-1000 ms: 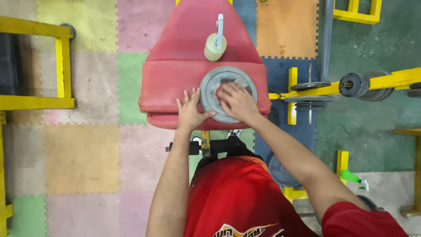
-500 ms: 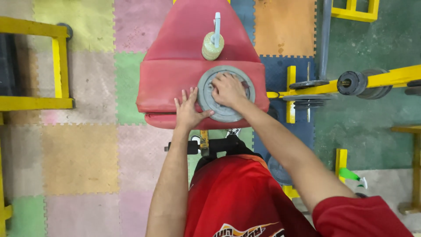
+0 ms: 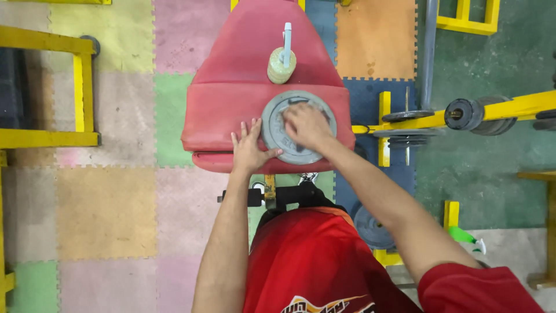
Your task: The recorder removes weight plates from a rack, cleans them using a spray bottle and a cloth, and then returns them to the rack.
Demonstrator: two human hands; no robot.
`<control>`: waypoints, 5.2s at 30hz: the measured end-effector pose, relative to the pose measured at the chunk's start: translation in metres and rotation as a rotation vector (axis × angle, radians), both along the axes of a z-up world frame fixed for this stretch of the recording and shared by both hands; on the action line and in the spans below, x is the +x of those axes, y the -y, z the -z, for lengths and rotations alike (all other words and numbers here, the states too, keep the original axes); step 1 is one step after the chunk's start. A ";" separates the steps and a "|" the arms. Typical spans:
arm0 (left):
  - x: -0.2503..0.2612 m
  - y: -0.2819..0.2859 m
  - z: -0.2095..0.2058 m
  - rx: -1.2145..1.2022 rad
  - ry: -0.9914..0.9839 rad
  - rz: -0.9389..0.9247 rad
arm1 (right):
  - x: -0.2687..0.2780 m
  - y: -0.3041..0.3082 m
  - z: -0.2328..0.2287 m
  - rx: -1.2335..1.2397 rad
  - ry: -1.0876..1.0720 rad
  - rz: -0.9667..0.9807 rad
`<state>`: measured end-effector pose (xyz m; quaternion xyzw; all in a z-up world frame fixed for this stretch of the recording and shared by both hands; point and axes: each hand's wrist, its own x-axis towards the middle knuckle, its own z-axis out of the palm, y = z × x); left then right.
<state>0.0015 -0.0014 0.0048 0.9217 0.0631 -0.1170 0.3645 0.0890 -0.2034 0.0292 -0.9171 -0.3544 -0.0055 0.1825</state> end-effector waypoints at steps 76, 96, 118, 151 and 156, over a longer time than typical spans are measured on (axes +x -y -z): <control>0.032 0.050 -0.047 0.091 -0.505 0.048 | -0.010 0.116 0.037 0.215 -0.235 -0.066; 0.040 -0.021 -0.012 -0.710 -0.117 -0.337 | 0.018 -0.035 0.033 0.213 -0.348 -0.087; 0.044 0.053 -0.035 -0.079 -0.456 -0.123 | -0.006 0.108 0.006 0.036 -0.205 -0.198; -0.038 0.106 0.079 -0.858 0.077 -1.058 | 0.040 0.081 0.087 0.539 -0.583 0.483; -0.046 0.091 0.060 -0.990 -0.104 -0.874 | -0.014 0.094 0.048 0.607 -0.485 0.554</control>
